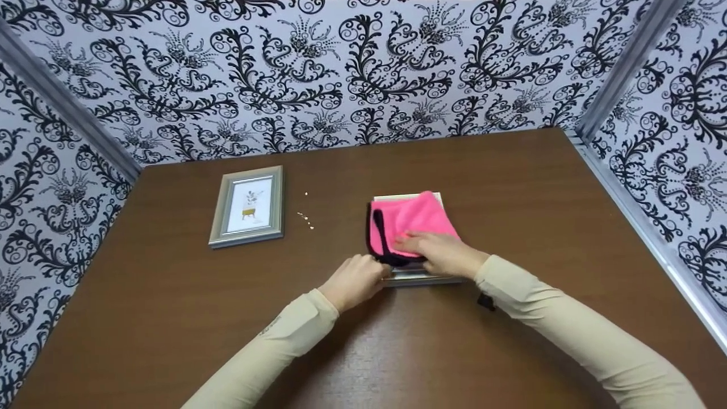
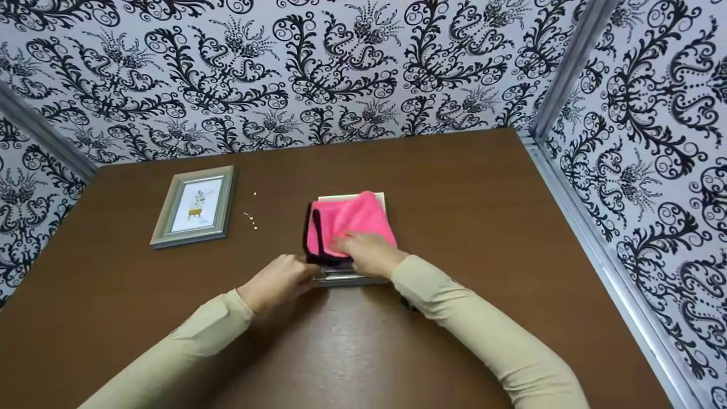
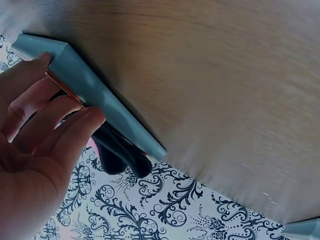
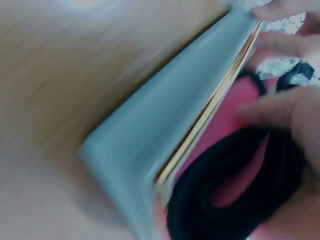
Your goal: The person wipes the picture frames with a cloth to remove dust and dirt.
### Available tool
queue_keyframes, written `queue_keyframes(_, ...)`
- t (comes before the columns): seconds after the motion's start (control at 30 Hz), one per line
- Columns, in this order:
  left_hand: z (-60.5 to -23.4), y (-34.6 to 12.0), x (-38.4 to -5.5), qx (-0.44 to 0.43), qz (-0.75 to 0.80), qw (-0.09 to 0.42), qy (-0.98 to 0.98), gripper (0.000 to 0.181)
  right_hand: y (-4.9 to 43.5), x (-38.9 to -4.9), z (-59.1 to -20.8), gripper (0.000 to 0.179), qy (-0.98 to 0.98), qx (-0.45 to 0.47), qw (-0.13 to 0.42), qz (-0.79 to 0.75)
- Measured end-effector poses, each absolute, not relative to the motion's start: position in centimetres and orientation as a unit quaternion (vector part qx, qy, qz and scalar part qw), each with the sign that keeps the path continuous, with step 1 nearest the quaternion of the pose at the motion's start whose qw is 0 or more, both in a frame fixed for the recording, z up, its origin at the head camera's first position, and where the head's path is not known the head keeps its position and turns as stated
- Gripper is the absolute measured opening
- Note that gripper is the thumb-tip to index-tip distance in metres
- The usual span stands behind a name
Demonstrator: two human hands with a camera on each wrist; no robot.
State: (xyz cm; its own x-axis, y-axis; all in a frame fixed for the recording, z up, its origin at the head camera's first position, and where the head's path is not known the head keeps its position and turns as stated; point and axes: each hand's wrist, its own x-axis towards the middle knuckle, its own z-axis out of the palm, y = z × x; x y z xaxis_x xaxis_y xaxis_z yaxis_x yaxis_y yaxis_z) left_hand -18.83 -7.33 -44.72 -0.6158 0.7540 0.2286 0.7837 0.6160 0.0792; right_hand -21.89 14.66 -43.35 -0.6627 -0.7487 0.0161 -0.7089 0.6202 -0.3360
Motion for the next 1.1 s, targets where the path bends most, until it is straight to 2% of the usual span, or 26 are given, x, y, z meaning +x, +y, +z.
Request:
queue_keyframes(0.1, -44.7, -7.3, -18.9, -0.431, -0.078, 0.094, -0.894, 0.016, 15.9, -22.0, -43.3, 0.061, 0.881, -0.443, 0.071, -0.152)
queue_keyframes(0.17, -44.8, -7.2, -19.0, -0.432, -0.072, 0.100, -0.893, 0.016, 16.5, -21.9, -43.2, 0.060, 0.880, -0.454, 0.058, -0.127)
queue_keyframes(0.27, -44.7, -7.1, -19.0, -0.431, -0.067, 0.107, -0.893, 0.017, 17.1, -21.4, -43.2, 0.056, 0.892, -0.449, 0.009, -0.055)
queue_keyframes(0.4, -44.6, -7.1, -18.9, -0.429, -0.074, 0.106, -0.894, 0.020, 17.5, -20.3, -43.7, 0.042, 0.904, -0.415, -0.087, 0.047)
queue_keyframes(0.53, -44.6, -6.9, -19.0, -0.428, -0.083, 0.106, -0.894, 0.022, 17.4, -19.1, -44.2, 0.031, 0.915, -0.366, -0.134, 0.100)
queue_keyframes(0.67, -44.6, -6.6, -19.1, -0.424, -0.086, 0.101, -0.896, 0.022, 16.8, -18.0, -44.4, 0.028, 0.922, -0.342, -0.144, 0.111)
queue_keyframes(0.87, -44.8, -7.0, -19.6, -0.425, -0.139, 0.084, -0.891, 0.020, 15.8, -17.4, -44.3, 0.036, 0.922, -0.360, -0.129, 0.066)
queue_keyframes(1.1, -42.7, -7.6, -22.1, -0.434, -0.179, -0.040, -0.882, 0.007, 15.7, -17.4, -44.5, 0.036, 0.915, -0.384, -0.115, 0.041)
